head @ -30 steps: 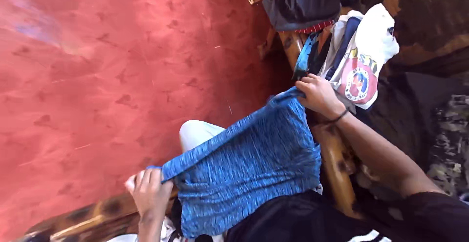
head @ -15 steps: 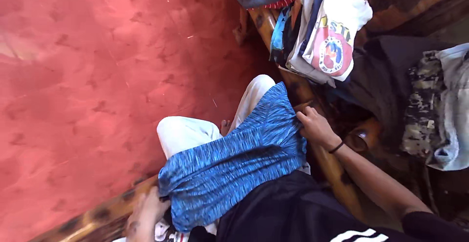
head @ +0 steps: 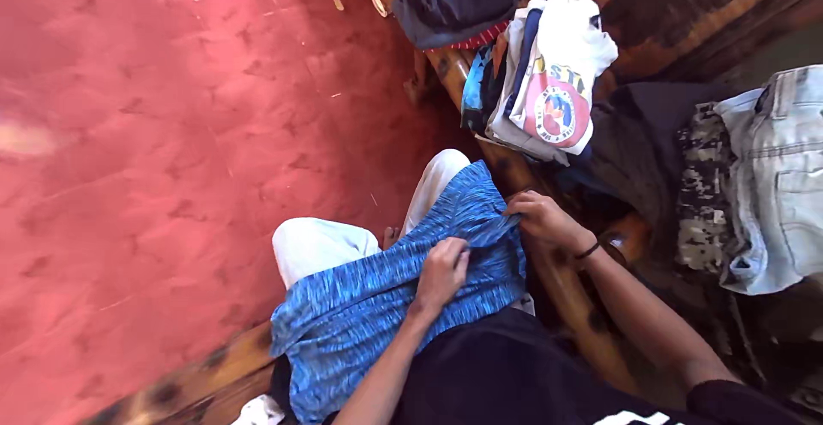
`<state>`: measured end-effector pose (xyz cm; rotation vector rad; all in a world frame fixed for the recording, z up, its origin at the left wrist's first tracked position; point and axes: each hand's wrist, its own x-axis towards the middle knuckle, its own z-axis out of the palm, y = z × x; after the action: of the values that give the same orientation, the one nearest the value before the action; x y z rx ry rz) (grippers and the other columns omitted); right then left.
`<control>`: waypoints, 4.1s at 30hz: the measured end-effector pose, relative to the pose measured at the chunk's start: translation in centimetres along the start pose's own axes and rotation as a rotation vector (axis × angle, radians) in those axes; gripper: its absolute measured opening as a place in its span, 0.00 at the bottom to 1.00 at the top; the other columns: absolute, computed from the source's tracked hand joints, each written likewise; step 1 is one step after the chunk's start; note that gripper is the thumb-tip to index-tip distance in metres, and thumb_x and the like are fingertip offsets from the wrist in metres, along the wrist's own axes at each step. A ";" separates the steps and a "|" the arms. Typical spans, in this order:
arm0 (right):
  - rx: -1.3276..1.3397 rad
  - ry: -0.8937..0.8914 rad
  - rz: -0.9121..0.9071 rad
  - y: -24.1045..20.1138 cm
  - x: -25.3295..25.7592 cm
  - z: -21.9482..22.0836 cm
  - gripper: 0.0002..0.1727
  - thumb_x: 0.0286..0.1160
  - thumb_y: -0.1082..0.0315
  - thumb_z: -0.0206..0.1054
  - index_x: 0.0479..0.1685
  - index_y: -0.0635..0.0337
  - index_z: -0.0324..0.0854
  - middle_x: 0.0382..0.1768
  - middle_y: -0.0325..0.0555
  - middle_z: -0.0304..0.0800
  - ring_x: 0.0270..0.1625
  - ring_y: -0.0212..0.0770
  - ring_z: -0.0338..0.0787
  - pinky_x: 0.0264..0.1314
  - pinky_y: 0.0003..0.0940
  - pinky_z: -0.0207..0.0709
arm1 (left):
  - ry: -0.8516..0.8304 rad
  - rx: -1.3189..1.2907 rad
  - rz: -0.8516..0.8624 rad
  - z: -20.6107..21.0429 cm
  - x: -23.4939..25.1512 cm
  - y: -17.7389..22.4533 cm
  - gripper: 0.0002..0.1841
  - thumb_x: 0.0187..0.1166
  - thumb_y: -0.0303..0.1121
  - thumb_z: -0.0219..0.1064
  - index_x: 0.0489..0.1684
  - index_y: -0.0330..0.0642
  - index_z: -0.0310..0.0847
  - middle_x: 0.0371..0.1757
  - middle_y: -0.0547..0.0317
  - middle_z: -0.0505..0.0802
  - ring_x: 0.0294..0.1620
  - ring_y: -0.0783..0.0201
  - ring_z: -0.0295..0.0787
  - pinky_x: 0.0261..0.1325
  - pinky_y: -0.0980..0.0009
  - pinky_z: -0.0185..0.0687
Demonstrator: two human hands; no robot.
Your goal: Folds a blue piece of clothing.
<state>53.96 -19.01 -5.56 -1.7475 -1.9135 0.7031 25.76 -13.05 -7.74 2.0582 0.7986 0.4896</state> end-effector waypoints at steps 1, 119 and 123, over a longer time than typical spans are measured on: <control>0.088 0.012 0.030 0.1 0.3 -0.5 0.11 0.71 0.75 0.68 0.47 0.62 0.93 0.53 0.53 0.94 0.62 0.50 0.90 0.70 0.51 0.81 | 0.060 -0.080 -0.121 -0.4 0.0 0.4 0.12 0.85 0.28 0.60 0.51 0.28 0.87 0.49 0.43 0.94 0.52 0.53 0.93 0.61 0.55 0.87; -0.460 -1.071 -0.846 -39.9 27.9 20.3 0.16 0.78 0.68 0.68 0.63 0.56 0.86 0.55 0.53 0.91 0.61 0.56 0.88 0.59 0.64 0.79 | 0.795 -0.470 -0.926 -18.0 -26.3 4.1 0.09 0.68 0.24 0.72 0.45 0.36 0.86 0.39 0.65 0.95 0.40 0.76 0.93 0.45 0.75 0.92; -0.252 -1.018 -0.955 -37.2 28.7 11.3 0.19 0.70 0.79 0.70 0.61 0.59 0.86 0.53 0.50 0.90 0.58 0.50 0.87 0.59 0.53 0.78 | 0.578 -0.161 -0.626 -19.1 -22.3 9.2 0.10 0.70 0.31 0.73 0.42 0.35 0.87 0.37 0.70 0.93 0.40 0.89 0.87 0.48 0.86 0.85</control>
<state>15.66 6.34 9.34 -0.2838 -3.1898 1.0527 1.62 -21.45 9.43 1.4084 1.6131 0.7616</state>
